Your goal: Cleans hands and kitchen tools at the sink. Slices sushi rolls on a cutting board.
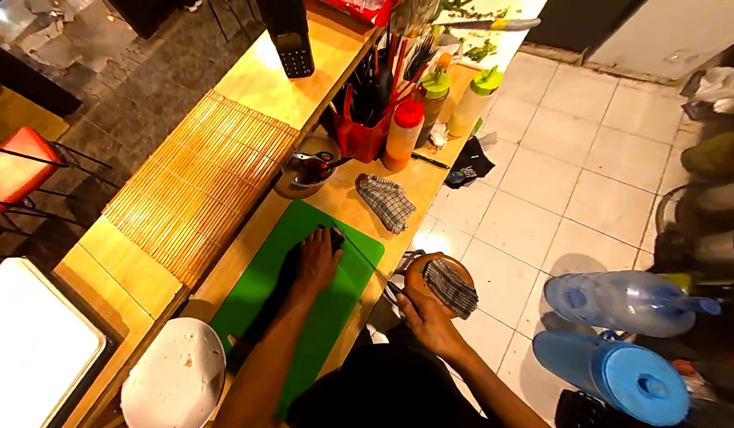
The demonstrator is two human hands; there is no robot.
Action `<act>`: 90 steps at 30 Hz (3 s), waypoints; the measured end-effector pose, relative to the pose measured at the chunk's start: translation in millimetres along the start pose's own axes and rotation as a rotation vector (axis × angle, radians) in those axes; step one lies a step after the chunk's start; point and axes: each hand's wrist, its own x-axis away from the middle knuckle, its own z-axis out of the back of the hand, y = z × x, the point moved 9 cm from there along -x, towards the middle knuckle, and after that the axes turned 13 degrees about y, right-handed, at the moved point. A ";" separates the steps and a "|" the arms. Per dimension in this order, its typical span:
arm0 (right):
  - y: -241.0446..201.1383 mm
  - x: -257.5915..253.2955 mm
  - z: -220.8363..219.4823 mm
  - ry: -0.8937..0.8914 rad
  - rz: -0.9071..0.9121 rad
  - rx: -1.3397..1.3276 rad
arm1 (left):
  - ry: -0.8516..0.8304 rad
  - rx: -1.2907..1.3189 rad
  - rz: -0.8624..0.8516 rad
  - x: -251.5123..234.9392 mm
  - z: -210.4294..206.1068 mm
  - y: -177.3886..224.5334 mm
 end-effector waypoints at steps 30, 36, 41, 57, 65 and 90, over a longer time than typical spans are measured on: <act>4.6 18.9 -10.7 -0.034 -0.016 0.040 | -0.121 -0.030 0.037 17.9 -11.5 23.7; 12.7 26.4 3.4 0.038 -0.023 -0.052 | -0.104 0.037 0.086 28.3 -2.6 21.6; 14.2 32.1 20.7 0.076 0.027 -0.015 | 0.007 0.047 0.135 35.2 9.6 18.5; -35.6 21.1 36.2 0.017 0.191 0.418 | -0.081 0.042 0.108 40.7 -3.4 15.5; -15.2 25.2 15.1 -0.057 0.091 0.292 | -0.099 -0.011 0.067 38.6 -10.8 15.0; -8.3 30.3 48.2 0.022 0.070 0.172 | -0.150 0.094 0.130 59.8 -9.4 29.7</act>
